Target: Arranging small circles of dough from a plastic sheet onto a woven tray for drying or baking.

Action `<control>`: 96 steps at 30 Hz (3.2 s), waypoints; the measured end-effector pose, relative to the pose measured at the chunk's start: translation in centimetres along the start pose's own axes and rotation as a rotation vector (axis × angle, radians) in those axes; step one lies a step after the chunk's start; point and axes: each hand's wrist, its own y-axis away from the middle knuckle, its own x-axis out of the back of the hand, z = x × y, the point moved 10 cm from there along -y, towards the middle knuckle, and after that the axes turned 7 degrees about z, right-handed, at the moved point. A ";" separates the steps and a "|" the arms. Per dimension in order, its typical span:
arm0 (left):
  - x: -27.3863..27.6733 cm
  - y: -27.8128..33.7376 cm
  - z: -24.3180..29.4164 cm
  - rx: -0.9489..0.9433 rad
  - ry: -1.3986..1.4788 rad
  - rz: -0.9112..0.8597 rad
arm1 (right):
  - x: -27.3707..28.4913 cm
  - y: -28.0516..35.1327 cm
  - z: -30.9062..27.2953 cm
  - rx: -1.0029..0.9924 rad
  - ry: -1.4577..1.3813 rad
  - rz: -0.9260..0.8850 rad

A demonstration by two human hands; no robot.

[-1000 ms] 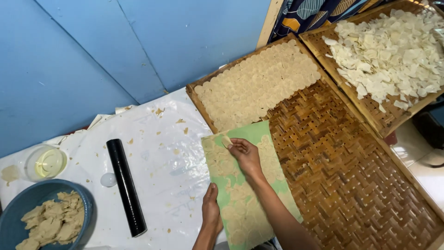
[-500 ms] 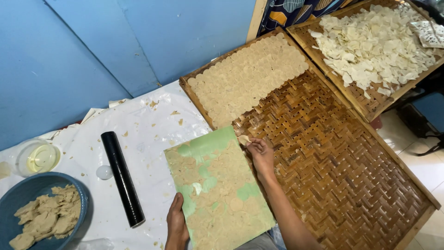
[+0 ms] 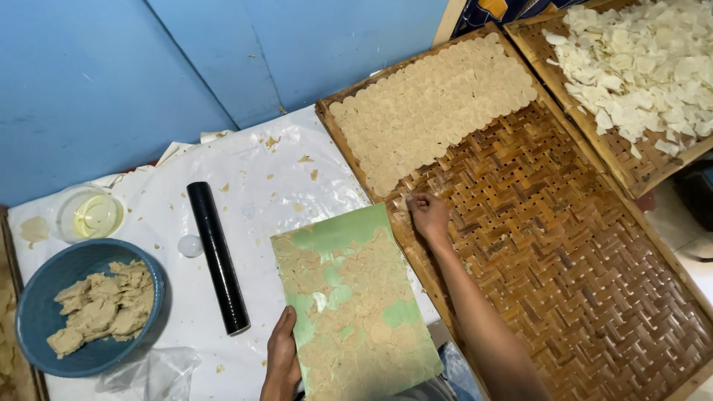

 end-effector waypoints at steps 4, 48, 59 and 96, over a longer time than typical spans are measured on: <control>0.3 -0.1 -0.3 0.013 0.013 -0.006 | 0.4 0.1 -1.3 0.141 -0.037 0.092; -5.5 3.3 0.4 -0.252 -0.048 -0.110 | -0.9 22.5 -23.5 0.863 0.027 -0.137; -5.5 3.1 -0.2 -0.249 -0.034 -0.159 | -0.2 20.5 -22.0 0.810 -0.050 -0.032; -2.8 2.2 -2.3 0.013 0.060 -0.032 | 2.8 8.6 -6.8 0.112 -0.213 0.067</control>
